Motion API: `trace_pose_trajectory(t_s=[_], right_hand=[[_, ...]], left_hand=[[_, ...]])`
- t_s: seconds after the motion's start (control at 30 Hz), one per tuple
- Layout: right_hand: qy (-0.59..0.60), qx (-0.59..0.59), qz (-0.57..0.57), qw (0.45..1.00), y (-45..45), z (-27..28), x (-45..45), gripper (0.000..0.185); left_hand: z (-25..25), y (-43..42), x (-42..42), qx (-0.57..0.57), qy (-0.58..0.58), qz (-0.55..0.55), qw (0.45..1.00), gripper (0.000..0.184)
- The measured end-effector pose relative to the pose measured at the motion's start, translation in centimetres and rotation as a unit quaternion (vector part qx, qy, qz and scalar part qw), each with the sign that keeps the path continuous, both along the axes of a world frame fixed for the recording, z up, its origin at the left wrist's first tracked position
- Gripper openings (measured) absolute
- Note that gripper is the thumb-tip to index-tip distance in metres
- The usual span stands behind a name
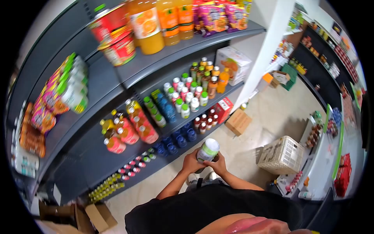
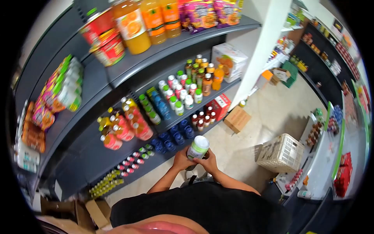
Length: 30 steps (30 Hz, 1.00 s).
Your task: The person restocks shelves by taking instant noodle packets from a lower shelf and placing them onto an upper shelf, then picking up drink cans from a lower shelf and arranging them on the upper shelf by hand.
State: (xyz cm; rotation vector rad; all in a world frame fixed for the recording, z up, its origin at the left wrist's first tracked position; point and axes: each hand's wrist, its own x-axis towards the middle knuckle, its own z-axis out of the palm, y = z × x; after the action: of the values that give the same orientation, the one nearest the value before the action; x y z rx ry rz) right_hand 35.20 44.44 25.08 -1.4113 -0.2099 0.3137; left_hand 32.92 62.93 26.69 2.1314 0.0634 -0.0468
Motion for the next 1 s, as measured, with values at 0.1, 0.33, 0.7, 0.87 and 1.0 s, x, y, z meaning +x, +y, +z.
trace_pose_trajectory(t_s=[0.1,0.33,0.7,0.87,1.0], right_hand=[[-0.027,-0.007,-0.078,0.997,-3.4,-0.4,2.4,0.078],[-0.047,-0.045,-0.201,0.978,-14.6,1.4,8.7,0.084],[-0.169,-0.131,-0.218,0.952,-27.4,6.1,16.3,0.101],[-0.229,-0.121,-0.219,0.941,-30.4,5.6,21.9,0.093],[-0.302,-0.147,-0.249,0.909,-32.2,6.6,28.8,0.083]], left_hand=[[0.6,-3.2,5.2,-0.004,-0.013,-0.07,0.997,0.089],[2.4,-14.8,16.8,-0.188,-0.052,-0.15,0.969,0.072],[8.9,-29.0,25.8,-0.267,-0.088,-0.219,0.934,0.076],[11.4,-31.8,30.3,-0.226,-0.147,-0.242,0.932,0.097],[12.5,-33.4,36.1,-0.22,-0.175,-0.258,0.924,0.101]])
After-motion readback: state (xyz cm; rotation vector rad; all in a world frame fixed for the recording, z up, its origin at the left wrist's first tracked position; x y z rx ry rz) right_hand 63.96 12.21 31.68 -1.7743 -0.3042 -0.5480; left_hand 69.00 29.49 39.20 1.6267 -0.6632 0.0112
